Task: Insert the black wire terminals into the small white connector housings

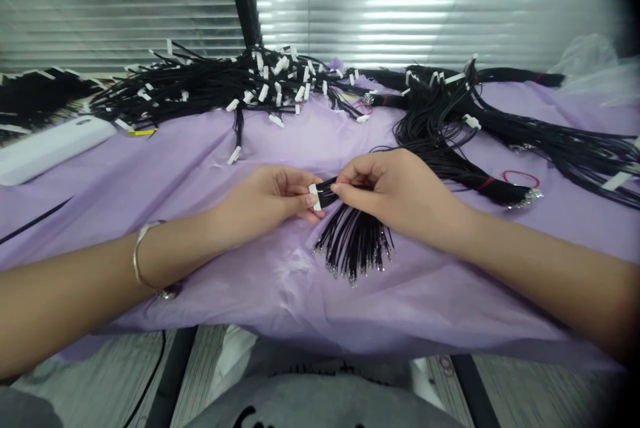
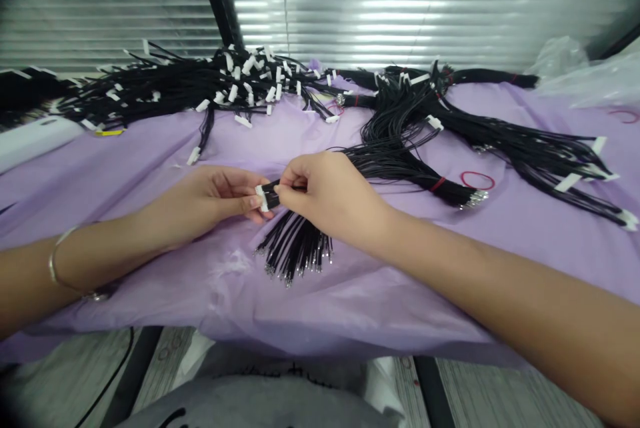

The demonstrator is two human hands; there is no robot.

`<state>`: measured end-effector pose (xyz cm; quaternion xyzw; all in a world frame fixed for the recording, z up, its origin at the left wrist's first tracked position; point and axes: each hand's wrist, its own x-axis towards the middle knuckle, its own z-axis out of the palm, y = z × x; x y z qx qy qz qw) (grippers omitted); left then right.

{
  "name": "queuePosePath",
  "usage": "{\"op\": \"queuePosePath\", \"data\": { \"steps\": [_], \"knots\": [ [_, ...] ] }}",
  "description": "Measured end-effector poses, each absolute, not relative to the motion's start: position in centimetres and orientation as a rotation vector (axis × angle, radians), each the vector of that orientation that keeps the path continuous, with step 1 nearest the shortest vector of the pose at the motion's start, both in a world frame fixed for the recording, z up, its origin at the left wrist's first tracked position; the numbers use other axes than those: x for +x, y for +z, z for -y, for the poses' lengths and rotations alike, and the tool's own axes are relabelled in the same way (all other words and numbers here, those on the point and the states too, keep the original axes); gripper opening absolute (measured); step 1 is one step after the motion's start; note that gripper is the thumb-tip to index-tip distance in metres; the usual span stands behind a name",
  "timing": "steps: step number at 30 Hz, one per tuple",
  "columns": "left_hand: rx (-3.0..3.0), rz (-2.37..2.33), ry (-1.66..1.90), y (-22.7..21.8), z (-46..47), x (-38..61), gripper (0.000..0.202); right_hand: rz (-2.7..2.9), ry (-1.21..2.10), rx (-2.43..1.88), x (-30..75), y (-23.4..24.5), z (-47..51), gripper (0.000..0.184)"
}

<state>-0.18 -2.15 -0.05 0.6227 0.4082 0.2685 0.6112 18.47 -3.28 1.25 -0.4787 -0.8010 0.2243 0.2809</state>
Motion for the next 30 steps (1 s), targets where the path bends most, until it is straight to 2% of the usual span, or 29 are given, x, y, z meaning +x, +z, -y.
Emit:
{"op": "queuePosePath", "data": {
  "steps": [18,20,25,30],
  "knots": [
    [1.369,-1.001,0.625,0.3,2.3,0.2,0.013,2.209,0.489,-1.200,17.7,-0.1,2.9,0.015],
    [1.346,-0.995,0.630,0.3,2.3,0.2,0.013,2.290,0.388,-1.190,17.9,0.3,3.0,0.015],
    [1.221,-0.977,0.737,0.2,1.9,0.1,0.010,2.439,-0.133,-1.089,19.1,2.5,3.7,0.021],
    [1.162,-0.976,0.768,0.2,1.5,-0.1,0.008,2.803,0.008,-0.814,19.5,2.4,2.9,0.025]
  ]
}}
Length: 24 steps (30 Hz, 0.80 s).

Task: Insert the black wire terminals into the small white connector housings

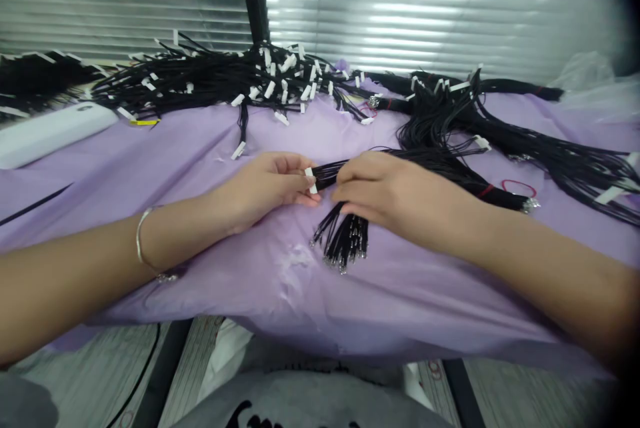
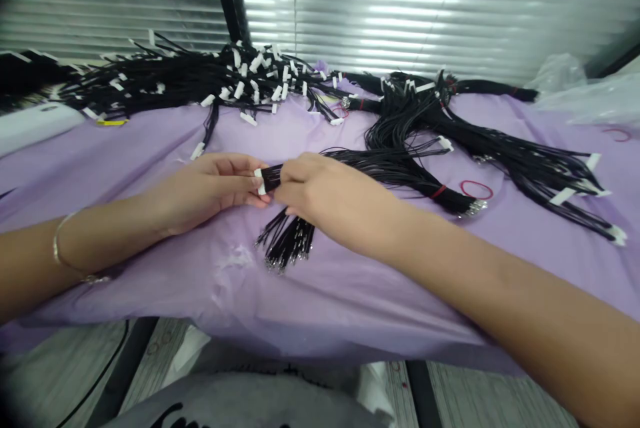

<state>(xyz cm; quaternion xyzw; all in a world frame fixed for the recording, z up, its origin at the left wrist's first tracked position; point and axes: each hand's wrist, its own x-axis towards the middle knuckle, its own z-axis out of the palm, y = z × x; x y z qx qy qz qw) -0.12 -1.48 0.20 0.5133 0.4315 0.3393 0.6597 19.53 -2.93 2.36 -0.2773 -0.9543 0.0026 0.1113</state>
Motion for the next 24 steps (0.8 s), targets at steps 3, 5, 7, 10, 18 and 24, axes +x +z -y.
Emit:
{"op": "queuePosePath", "data": {
  "steps": [3,5,7,10,18,24],
  "knots": [
    [1.172,-0.990,0.754,0.2,1.4,-0.2,0.007,2.895,0.110,-0.745,19.5,1.5,2.1,0.020],
    [1.173,-0.989,0.751,0.1,1.4,-0.2,0.009,2.886,0.174,-0.757,19.5,1.3,1.9,0.015],
    [1.179,-0.982,0.748,0.1,1.4,-0.3,0.010,2.846,0.250,-0.759,19.6,1.4,1.9,0.014],
    [1.202,-0.978,0.727,0.1,1.4,-0.3,0.011,2.726,0.370,-0.806,19.7,1.8,2.2,0.013],
    [1.263,-0.999,0.695,0.7,1.9,-0.3,0.015,2.449,0.597,-0.964,19.1,2.3,3.2,0.008],
    [1.346,-0.989,0.770,0.5,2.1,-0.2,0.010,2.151,0.605,-1.238,19.2,2.5,3.2,0.008]
  ]
}}
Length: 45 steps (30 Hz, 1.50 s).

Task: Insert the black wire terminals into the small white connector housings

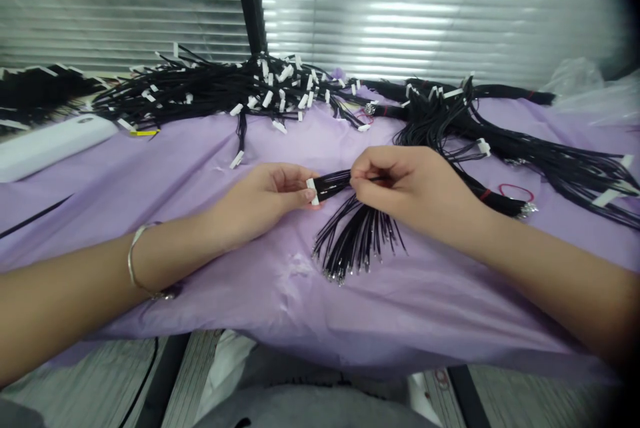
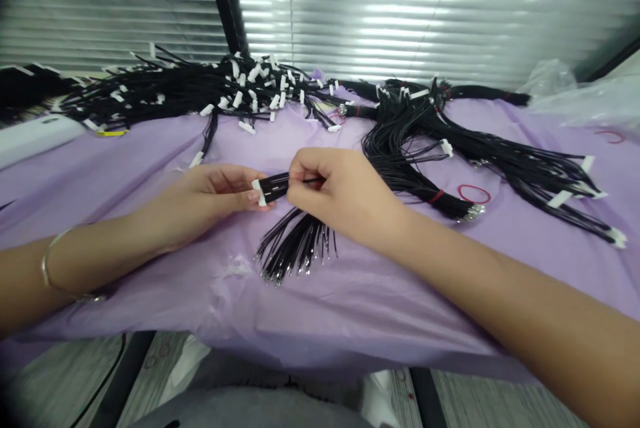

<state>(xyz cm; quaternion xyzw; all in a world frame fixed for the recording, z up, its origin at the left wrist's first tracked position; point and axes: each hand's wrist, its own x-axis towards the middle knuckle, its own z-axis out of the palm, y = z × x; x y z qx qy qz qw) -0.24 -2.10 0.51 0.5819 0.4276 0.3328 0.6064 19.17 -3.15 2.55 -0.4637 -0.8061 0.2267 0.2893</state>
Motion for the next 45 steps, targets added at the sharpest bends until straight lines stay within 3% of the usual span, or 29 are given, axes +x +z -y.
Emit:
{"op": "queuePosePath", "data": {
  "steps": [11,45],
  "knots": [
    [1.210,-0.983,0.690,0.1,2.0,-0.3,0.019,2.152,0.527,-1.313,19.0,2.3,3.1,0.010],
    [1.244,-0.953,0.648,-0.3,1.6,-0.2,0.013,2.186,0.493,-1.272,18.4,1.2,3.2,0.013]
  ]
}}
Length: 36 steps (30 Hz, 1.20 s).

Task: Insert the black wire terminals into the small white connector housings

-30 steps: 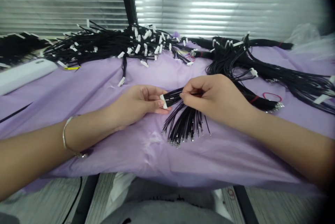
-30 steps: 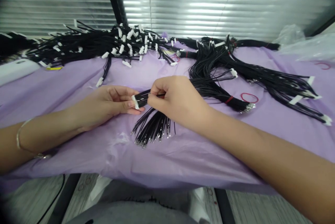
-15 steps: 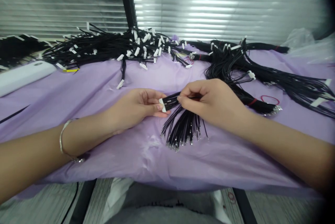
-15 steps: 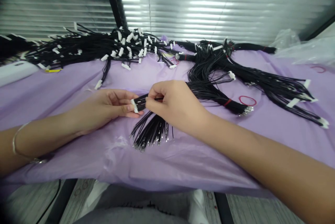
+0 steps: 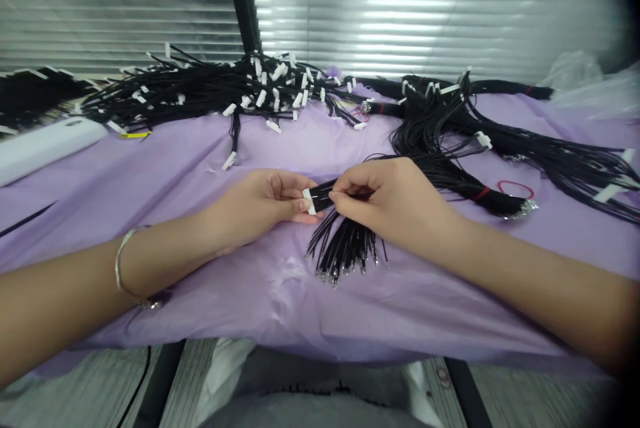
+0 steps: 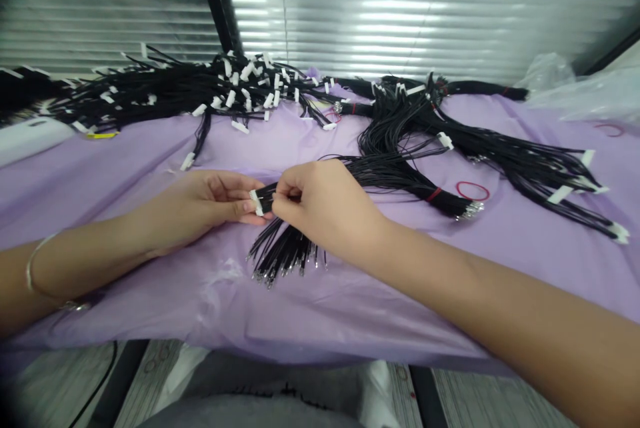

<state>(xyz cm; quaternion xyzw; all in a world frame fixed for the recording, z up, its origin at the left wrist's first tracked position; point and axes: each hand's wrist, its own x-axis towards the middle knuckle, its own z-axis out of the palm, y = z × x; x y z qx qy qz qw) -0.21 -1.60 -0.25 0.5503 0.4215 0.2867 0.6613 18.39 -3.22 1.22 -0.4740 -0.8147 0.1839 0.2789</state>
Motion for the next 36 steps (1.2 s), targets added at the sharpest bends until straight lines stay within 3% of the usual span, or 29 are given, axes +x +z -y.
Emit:
{"op": "queuePosePath", "data": {
  "steps": [21,36],
  "knots": [
    [1.315,-0.935,0.656,0.1,1.7,0.2,0.024,2.252,0.505,-1.220,18.3,1.3,2.6,0.013],
    [1.331,-0.916,0.625,-0.3,1.6,0.0,0.021,2.379,0.384,-1.135,17.9,0.2,2.3,0.015]
  ]
}}
